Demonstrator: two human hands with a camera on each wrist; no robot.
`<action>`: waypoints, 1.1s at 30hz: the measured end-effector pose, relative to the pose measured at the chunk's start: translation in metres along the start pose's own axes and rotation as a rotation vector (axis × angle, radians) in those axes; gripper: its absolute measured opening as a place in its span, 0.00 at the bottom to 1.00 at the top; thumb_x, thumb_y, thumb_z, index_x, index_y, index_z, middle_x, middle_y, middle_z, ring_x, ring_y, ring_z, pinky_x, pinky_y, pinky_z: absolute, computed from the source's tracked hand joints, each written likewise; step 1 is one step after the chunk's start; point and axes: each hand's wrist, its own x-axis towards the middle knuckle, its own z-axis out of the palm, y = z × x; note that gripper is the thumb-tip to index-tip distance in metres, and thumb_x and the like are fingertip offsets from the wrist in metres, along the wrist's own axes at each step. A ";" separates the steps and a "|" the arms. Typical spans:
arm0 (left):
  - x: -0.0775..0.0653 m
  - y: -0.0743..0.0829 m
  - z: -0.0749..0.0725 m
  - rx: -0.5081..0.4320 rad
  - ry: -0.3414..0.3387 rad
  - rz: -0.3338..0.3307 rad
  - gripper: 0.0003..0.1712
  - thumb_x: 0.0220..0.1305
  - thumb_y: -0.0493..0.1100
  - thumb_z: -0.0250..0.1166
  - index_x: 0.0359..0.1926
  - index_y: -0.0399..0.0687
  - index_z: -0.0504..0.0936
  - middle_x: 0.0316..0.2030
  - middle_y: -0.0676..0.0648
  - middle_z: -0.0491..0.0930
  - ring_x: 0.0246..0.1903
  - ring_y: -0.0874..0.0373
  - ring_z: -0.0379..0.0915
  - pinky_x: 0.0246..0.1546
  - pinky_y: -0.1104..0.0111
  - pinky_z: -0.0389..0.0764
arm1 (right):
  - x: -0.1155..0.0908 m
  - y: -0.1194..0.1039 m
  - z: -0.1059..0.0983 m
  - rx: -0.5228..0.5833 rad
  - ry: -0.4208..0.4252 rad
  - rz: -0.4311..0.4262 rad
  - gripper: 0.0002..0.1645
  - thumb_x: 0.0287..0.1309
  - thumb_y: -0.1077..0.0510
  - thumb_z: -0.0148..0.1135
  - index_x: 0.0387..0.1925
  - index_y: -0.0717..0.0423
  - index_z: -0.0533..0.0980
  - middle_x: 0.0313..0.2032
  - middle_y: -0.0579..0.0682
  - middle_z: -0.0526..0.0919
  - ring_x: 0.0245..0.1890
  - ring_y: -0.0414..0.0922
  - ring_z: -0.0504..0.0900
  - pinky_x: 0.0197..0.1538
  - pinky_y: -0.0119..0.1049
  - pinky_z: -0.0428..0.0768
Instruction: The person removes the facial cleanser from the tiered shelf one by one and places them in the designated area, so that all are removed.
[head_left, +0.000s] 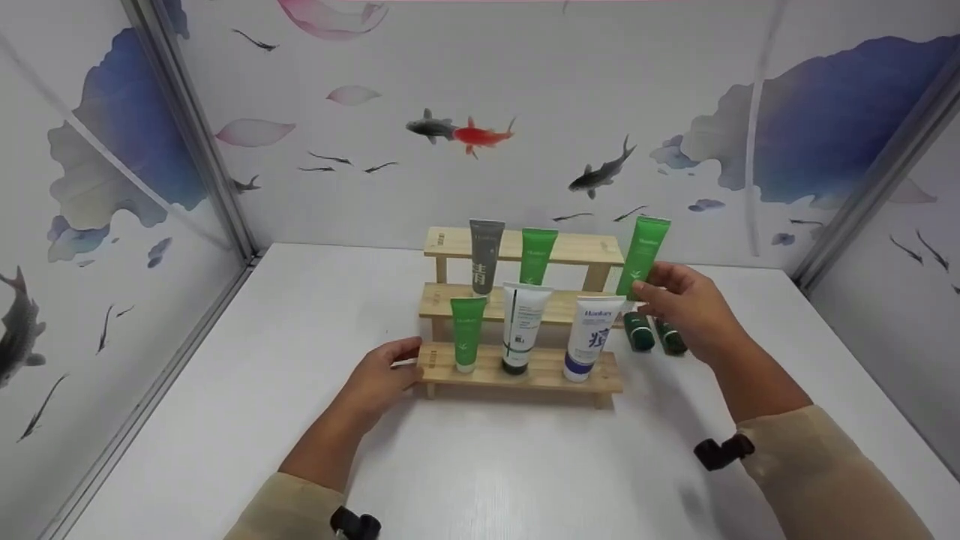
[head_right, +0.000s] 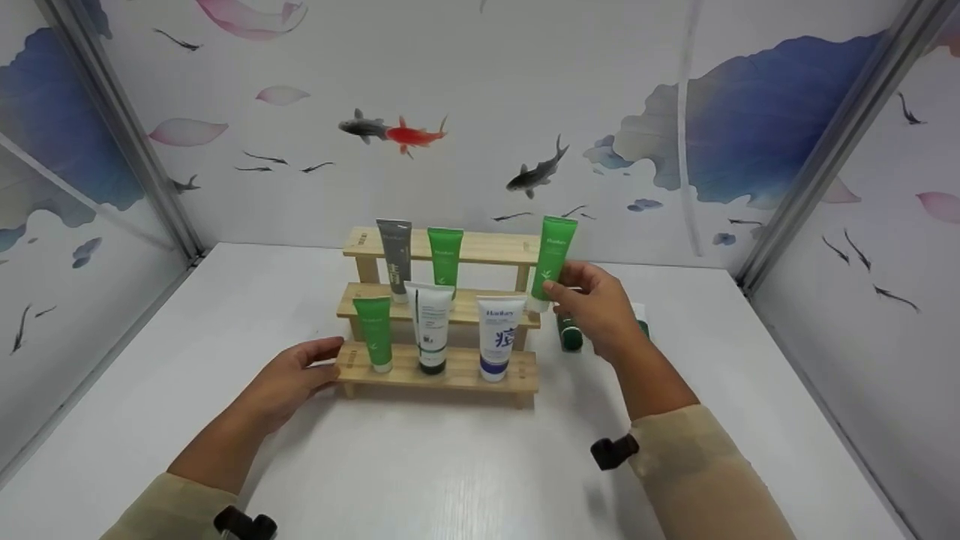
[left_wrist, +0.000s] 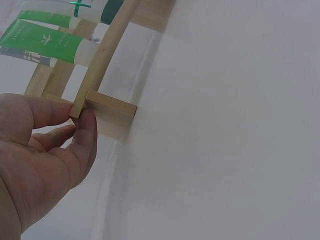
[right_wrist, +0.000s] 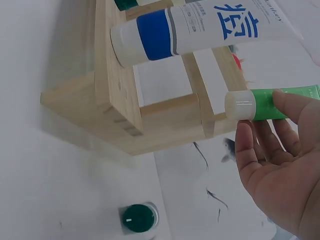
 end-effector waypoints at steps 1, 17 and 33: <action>0.000 0.000 0.000 0.001 0.001 -0.003 0.32 0.76 0.35 0.60 0.78 0.42 0.70 0.75 0.40 0.72 0.73 0.44 0.73 0.70 0.55 0.82 | -0.001 0.002 -0.005 -0.002 0.002 0.007 0.40 0.73 0.37 0.65 0.78 0.45 0.67 0.68 0.50 0.77 0.65 0.46 0.82 0.65 0.33 0.85; 0.002 0.000 0.000 0.008 0.007 -0.012 0.32 0.76 0.34 0.59 0.78 0.44 0.70 0.75 0.40 0.72 0.73 0.44 0.72 0.70 0.55 0.81 | -0.014 0.064 -0.067 0.034 0.073 0.030 0.48 0.74 0.38 0.63 0.83 0.58 0.59 0.59 0.38 0.77 0.53 0.28 0.84 0.59 0.25 0.86; 0.000 -0.001 -0.001 -0.020 -0.012 -0.004 0.33 0.76 0.34 0.60 0.79 0.43 0.69 0.75 0.40 0.71 0.72 0.44 0.74 0.70 0.54 0.81 | -0.010 0.123 -0.110 0.074 0.188 0.188 0.48 0.79 0.36 0.55 0.85 0.57 0.53 0.55 0.37 0.74 0.54 0.34 0.76 0.54 0.23 0.86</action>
